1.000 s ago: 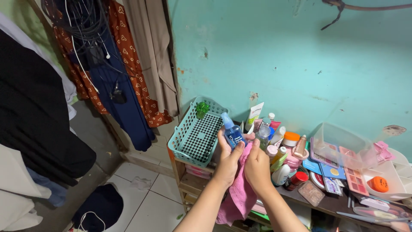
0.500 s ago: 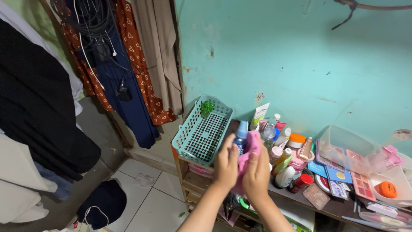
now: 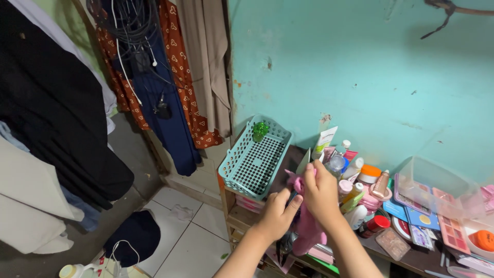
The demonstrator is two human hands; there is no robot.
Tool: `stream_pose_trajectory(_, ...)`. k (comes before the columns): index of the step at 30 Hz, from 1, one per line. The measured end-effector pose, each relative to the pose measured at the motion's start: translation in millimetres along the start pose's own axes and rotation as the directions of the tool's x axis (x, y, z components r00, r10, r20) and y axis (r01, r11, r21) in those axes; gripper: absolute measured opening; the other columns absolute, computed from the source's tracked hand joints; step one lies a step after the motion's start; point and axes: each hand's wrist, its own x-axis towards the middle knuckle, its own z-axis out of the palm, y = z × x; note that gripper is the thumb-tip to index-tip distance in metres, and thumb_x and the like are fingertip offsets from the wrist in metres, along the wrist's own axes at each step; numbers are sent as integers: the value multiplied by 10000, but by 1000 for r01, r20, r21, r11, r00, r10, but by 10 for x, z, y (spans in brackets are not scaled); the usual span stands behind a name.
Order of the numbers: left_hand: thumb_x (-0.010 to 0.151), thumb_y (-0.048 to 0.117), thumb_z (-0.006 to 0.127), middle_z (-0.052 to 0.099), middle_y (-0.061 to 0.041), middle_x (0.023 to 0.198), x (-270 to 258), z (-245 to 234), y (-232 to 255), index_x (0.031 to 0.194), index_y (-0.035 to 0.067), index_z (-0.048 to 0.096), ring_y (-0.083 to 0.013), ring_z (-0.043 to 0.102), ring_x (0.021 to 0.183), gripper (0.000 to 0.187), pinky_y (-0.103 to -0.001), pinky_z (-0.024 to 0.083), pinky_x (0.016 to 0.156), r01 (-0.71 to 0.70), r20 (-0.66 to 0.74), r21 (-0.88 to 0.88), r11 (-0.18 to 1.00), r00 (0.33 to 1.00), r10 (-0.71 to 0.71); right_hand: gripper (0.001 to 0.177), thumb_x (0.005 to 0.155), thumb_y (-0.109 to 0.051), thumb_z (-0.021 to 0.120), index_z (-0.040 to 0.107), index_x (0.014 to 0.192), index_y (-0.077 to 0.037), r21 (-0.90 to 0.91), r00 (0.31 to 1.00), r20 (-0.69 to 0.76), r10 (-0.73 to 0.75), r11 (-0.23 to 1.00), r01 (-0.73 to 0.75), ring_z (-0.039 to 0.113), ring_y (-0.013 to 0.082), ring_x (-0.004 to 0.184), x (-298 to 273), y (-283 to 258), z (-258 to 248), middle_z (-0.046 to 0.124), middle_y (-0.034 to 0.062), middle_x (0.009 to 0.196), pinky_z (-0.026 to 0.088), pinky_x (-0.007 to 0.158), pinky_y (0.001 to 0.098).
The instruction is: Cleaning and organizing various toiletry bottles, tubes, and a plastic basket on a vanity or shelf using a pink cloth.
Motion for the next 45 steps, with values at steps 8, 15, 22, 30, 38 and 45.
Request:
stream_pose_trajectory(8, 1052, 347, 591, 485, -109, 689, 63, -236, -147, 857, -5, 478, -176, 421, 666, 418, -369, 422, 615, 91, 79, -116, 989, 994, -82, 410, 1085, -311, 468, 595, 867, 13, 19, 999, -29, 14, 1000, -14, 507, 217, 578, 54, -189, 104, 568, 136, 636, 438, 580, 379)
stream_pose_trajectory(15, 993, 333, 659, 522, -28, 717, 335, -573, -59, 914, -4, 554, -104, 460, 676, 361, -304, 426, 613, 196, 189, -168, 966, 968, -164, 305, 1075, -241, 520, 680, 989, 5, 397, 993, -74, 96, 916, -59, 563, 72, 819, 237, 79, 299, 665, 9, 888, 461, 747, 251)
stream_pose_trajectory(22, 982, 334, 671, 607, -21, 815, 797, -892, -433, 980, 4, 641, -101, 557, 733, 331, -283, 476, 669, 155, 214, -177, 972, 970, -115, 230, 1039, -194, 571, 690, 1078, -1, 279, 951, -172, 259, 938, -205, 525, 153, 691, 414, 29, 339, 621, 91, 807, 415, 620, 317)
stream_pose_trajectory(30, 802, 336, 820, 695, -119, 942, 1391, -912, -870, 1081, 9, 723, -249, 693, 779, 441, -361, 557, 712, 135, -1, 100, 986, 991, -135, 414, 887, -168, 673, 671, 1261, 9, 88, 951, 192, 244, 961, -264, 679, 142, 889, 663, 142, 737, 774, 104, 1022, 540, 810, 290)
stream_pose_trajectory(38, 751, 176, 857, 699, -182, 981, 1839, -709, -1452, 1015, 3, 737, -361, 684, 891, 339, -428, 546, 775, 156, -95, 260, 953, 986, -135, 522, 885, -154, 646, 580, 1375, 10, -7, 953, 162, 256, 966, -259, 699, 161, 879, 1062, 624, 1153, 766, 113, 1060, 548, 815, 310)
stream_pose_trajectory(45, 774, 88, 816, 670, -218, 1016, 2057, -609, -1904, 938, -17, 736, -424, 659, 942, 210, -470, 529, 814, 182, -110, 343, 921, 982, -153, 501, 889, -125, 624, 636, 1371, 10, -13, 909, 253, 332, 940, -340, 685, 172, 843, 1321, 681, 1438, 785, 125, 1047, 548, 800, 305)
